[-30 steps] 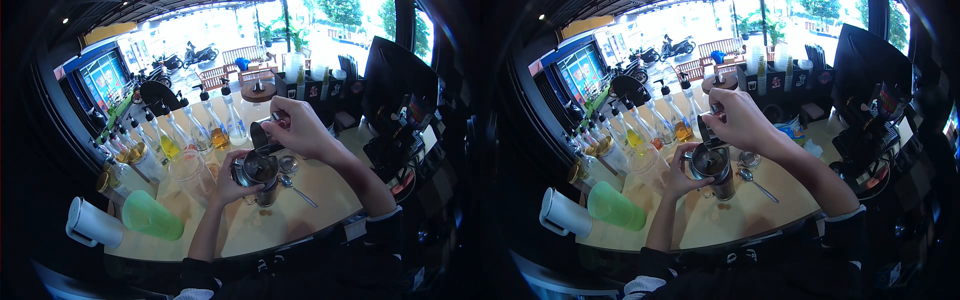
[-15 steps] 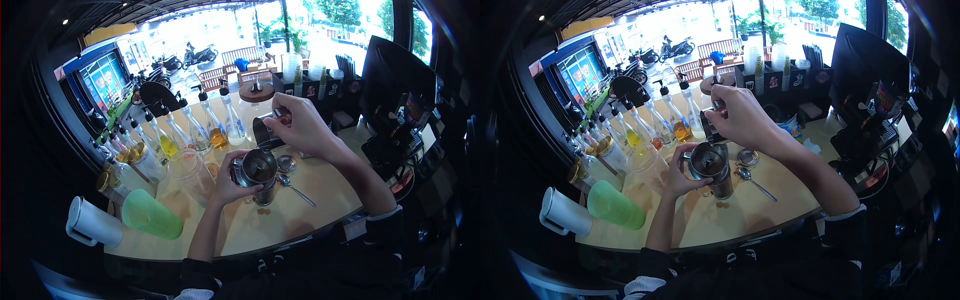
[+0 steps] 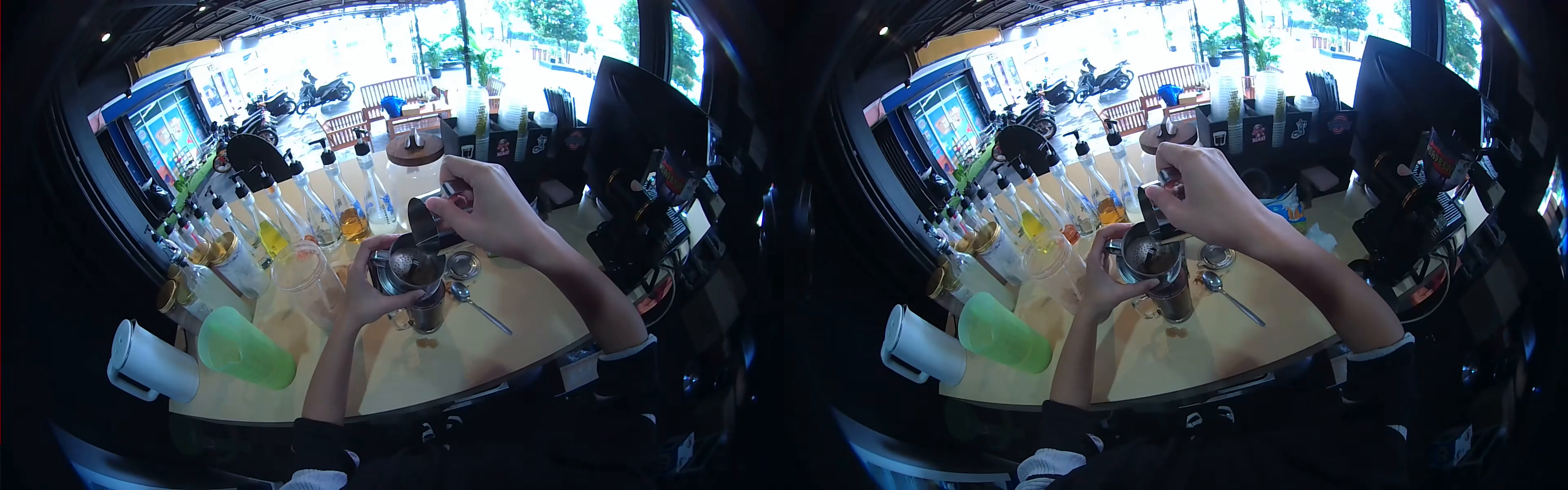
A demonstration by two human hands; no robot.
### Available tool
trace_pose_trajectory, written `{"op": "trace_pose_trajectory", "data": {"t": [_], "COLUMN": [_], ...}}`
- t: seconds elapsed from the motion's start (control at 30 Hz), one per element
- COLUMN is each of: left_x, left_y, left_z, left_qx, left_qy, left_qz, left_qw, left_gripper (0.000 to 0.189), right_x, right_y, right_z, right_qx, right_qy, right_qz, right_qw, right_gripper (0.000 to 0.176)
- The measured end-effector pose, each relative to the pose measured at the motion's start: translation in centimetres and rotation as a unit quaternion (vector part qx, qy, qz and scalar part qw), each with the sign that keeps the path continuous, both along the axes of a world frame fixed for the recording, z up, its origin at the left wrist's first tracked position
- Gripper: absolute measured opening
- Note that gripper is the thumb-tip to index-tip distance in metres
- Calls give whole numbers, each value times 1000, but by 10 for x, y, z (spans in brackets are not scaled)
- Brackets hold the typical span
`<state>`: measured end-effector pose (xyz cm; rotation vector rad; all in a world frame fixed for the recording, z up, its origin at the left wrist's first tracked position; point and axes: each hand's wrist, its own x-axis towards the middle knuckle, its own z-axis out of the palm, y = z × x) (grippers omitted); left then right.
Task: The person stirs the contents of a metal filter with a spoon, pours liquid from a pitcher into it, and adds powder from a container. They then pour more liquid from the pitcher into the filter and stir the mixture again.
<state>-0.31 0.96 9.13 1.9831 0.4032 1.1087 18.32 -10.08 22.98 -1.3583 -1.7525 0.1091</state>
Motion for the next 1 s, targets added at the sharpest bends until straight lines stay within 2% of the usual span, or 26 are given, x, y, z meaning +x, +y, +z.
{"op": "trace_pose_trajectory", "data": {"t": [0.2, 0.4, 0.47, 0.57, 0.6, 0.67, 0.7, 0.87, 0.97, 1.0], "left_x": [-2, -5, -5, -6, -5, -4, -4, -3, -1, 0], "left_y": [1, 2, 3, 5, 5, 7, 8, 12, 9, 9], "left_z": [3, 7, 9, 11, 12, 12, 12, 8, 12, 13], "left_qx": [4, 61, 90, 92, 92, 93, 92, 62, 41, 40], "left_qy": [11, 23, 21, 24, 24, 25, 24, -3, -36, -36], "left_qz": [12, 41, 52, 60, 60, 64, 65, 77, 75, 76], "left_qw": [1000, 997, 994, 994, 994, 993, 993, 995, 996, 996], "left_gripper": [86, 86, 86, 86, 86, 87, 87, 86, 79, 79], "right_x": [-2, 1, 7, 17, 24, 42, 45, 92, 113, 119], "right_y": [-2, -3, 0, -5, -4, 1, -4, -10, -22, -24], "right_z": [-1, -5, -11, -11, -16, -30, -33, -91, -128, -142], "right_qx": [6, 3, 2, -6, -6, -8, 3, 38, 11, -4], "right_qy": [-4, 11, 90, 131, 131, 216, 212, 265, 328, 379], "right_qz": [12, -9, 1, -20, -20, -2, -28, -32, -81, -102], "right_qw": [1000, 1000, 996, 991, 991, 976, 977, 963, 941, 920], "right_gripper": [25, 27, 28, 21, 21, 19, 23, 24, 21, 20]}}
